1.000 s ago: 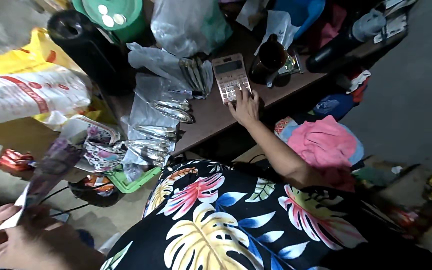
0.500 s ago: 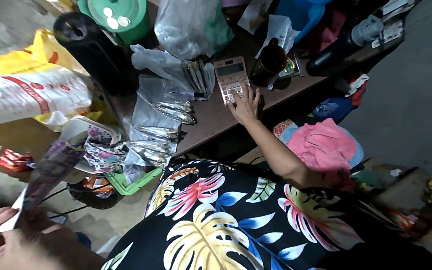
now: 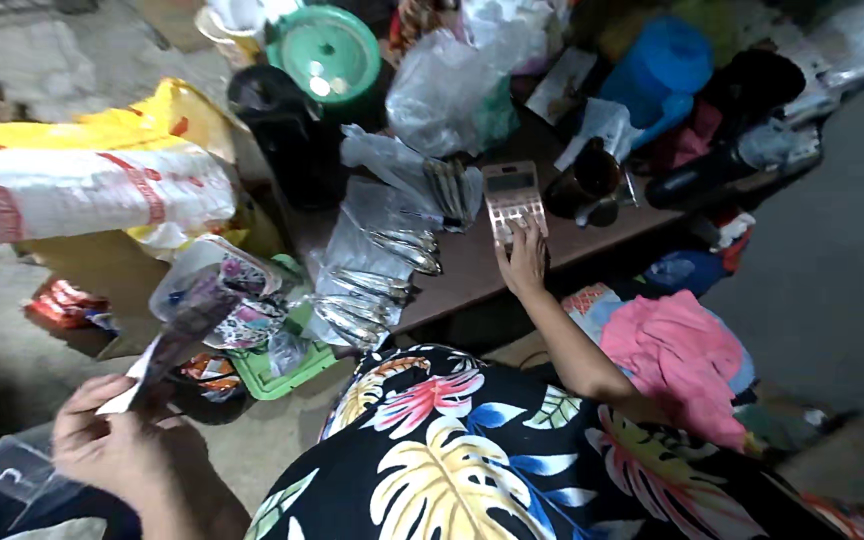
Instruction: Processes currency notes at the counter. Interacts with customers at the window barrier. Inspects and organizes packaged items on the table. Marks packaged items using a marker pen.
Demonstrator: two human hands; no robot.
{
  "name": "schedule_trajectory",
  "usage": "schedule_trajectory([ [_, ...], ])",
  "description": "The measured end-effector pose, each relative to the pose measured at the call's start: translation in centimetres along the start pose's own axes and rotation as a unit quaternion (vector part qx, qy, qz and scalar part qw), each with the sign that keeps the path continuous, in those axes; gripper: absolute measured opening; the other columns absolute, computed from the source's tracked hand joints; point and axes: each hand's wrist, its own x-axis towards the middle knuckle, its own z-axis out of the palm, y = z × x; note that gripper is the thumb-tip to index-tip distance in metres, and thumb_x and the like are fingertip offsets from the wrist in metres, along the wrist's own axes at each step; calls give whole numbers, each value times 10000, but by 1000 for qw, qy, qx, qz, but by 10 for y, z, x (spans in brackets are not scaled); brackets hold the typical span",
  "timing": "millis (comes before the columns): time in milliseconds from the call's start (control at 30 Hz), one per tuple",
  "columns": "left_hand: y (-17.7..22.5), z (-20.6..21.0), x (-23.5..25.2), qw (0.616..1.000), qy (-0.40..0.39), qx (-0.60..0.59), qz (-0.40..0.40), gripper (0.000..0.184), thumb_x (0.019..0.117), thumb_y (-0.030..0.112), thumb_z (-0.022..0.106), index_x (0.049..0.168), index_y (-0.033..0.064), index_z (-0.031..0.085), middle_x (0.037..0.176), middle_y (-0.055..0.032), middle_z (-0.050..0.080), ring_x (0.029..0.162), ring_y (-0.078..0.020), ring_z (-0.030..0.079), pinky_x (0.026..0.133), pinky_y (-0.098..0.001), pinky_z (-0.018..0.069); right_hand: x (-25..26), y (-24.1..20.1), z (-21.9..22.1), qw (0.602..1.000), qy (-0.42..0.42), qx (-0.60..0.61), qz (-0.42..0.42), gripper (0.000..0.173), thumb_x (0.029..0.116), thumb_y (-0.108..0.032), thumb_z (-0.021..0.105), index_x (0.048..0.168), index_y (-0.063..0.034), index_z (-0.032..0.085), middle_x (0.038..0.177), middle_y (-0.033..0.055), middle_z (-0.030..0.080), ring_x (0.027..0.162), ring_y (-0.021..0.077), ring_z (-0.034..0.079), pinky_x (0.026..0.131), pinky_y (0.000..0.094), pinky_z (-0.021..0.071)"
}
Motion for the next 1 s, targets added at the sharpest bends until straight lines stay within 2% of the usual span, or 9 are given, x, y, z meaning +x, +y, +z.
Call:
schedule_trajectory([
  [233,-23,-32,12,999,33,-10,-18,196,932,-47,480,990,101,594,976,94,676,773,-17,648,658,-208,564,34,-89,15,993,-48,67,-79,397,1029,-299,575,1318,-40,654,1548,245,436,1335,442,514,1105,579,421],
  [433,-23,-49,4,995,77,-12,-64,222,984,2,358,1087,69,542,859,115,652,616,25,584,531,-135,485,88,-160,24,979,-94,92,-154,340,1018,-287,589,1253,-69,704,1476,193,536,1361,402,500,1136,590,383],
  [533,-23,-49,-3,993,97,-7,-60,228,993,40,328,1057,75,545,918,108,653,745,16,625,626,-157,510,118,-189,29,969,-127,146,-156,306,1015,-245,592,1223,-56,714,1450,168,569,1348,361,519,1122,557,406],
  [600,-23,-49,-11,992,111,-40,-53,266,1006,49,266,1024,94,528,957,77,678,909,-65,677,844,-269,564,147,-203,38,958,-146,190,-156,318,1028,-213,577,1246,-11,691,1417,187,591,1333,351,541,1121,516,430],
  [667,-19,-45,-22,987,137,-66,-49,298,1032,67,216,1021,96,513,934,50,695,926,-119,706,892,-335,587,180,-211,45,953,-148,217,-150,316,1042,-173,543,1255,21,672,1344,219,625,1261,336,601,1089,453,481],
  [733,-12,-33,-35,983,162,-64,-56,311,1036,66,197,1013,115,503,846,73,680,800,-93,700,781,-295,609,213,-216,48,955,-141,218,-143,312,1059,-157,509,1261,26,662,1277,228,651,1192,323,641,1054,433,505],
  [800,-6,-19,-50,981,177,-41,-71,325,1045,58,198,1011,133,513,779,107,661,678,-46,666,650,-223,588,248,-218,55,960,-129,205,-140,324,1062,-130,478,1282,20,662,1278,221,668,1216,327,641,1078,445,489],
  [900,-1,0,-69,973,203,0,-107,303,1049,68,225,1020,139,518,748,127,629,622,-12,626,590,-178,552,292,-225,60,971,-139,168,-98,327,1051,-84,458,1304,-40,661,1282,173,682,1224,307,644,1060,473,502],
  [1000,2,10,-82,969,220,17,-115,286,1035,40,255,1025,137,524,748,133,638,614,-9,623,576,-184,547,314,-236,59,978,-171,95,-77,343,1010,-281,608,1290,-90,665,1222,148,711,1200,340,646,1023,580,482],
])
